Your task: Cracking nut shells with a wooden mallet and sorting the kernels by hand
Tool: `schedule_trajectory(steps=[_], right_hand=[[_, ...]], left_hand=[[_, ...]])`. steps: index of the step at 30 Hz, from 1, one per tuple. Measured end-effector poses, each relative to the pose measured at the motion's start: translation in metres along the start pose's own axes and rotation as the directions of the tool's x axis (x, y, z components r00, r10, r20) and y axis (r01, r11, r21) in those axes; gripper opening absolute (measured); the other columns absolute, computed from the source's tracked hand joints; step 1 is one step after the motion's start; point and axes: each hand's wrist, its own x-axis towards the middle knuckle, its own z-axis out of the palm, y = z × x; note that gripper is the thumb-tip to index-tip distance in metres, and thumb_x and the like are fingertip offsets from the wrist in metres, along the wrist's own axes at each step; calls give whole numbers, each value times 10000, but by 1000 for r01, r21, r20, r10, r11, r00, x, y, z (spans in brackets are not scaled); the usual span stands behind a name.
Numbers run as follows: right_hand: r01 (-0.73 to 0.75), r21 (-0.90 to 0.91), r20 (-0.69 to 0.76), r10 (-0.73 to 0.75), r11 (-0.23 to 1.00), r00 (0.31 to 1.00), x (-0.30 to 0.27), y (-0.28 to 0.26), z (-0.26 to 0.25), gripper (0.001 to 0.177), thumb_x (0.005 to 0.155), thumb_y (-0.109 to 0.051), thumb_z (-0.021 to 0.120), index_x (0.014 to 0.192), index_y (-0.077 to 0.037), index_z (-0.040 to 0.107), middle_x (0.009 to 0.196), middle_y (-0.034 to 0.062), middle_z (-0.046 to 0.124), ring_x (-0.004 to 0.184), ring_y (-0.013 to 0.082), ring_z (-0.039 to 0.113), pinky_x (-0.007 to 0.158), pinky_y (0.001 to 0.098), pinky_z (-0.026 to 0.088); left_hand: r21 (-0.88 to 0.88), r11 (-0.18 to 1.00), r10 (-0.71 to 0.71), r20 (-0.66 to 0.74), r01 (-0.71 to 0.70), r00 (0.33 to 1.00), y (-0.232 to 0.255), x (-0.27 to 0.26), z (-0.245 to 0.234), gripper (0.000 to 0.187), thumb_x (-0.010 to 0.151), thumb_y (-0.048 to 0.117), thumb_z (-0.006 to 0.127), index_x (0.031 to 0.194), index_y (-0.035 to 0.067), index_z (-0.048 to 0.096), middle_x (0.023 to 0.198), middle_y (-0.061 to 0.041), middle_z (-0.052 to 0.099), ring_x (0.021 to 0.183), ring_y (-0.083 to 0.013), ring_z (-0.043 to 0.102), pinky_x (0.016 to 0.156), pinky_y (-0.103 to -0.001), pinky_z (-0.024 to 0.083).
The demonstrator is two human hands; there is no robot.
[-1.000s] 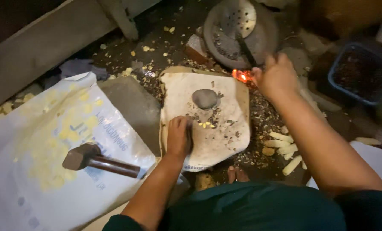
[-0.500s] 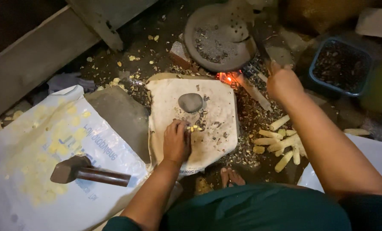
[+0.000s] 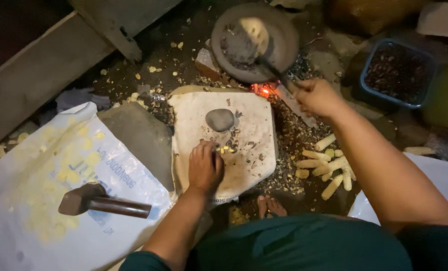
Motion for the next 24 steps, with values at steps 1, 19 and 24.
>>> schedule_trajectory(steps=[1, 19, 24], right_hand=[[-1, -1, 5, 1, 1000, 1000, -11, -3, -1, 435, 966, -167, 696, 1365, -8, 628, 867, 242, 692, 578, 261, 667, 388, 411, 540], [108, -812, 46, -122, 574, 992, 3, 11, 31, 619, 993, -504, 524, 1503, -162, 600, 1336, 182, 704, 1232, 402, 655, 1097, 505, 341], [-32, -167, 463, 107, 985, 880, -104, -99, 115, 332, 1000, -44, 481, 1285, -40, 650, 1131, 121, 635, 769, 180, 576, 714, 277, 545]], left_hand=[[1, 1000, -5, 1, 5, 1000, -1, -1, 0, 258, 929, 200, 618, 1176, 150, 559, 1133, -97, 568, 1085, -332, 611, 906, -451, 502], [-247, 969, 3, -1, -3, 1000, -19, -5, 7, 341, 872, 229, 743, 1154, 125, 580, 1131, -80, 572, 1171, -351, 589, 1038, -509, 459], [-121, 992, -37, 54, 43, 998, -14, -2, 11, 192, 881, 265, 793, 1037, 180, 720, 1027, -86, 634, 1035, -354, 641, 901, -472, 525]])
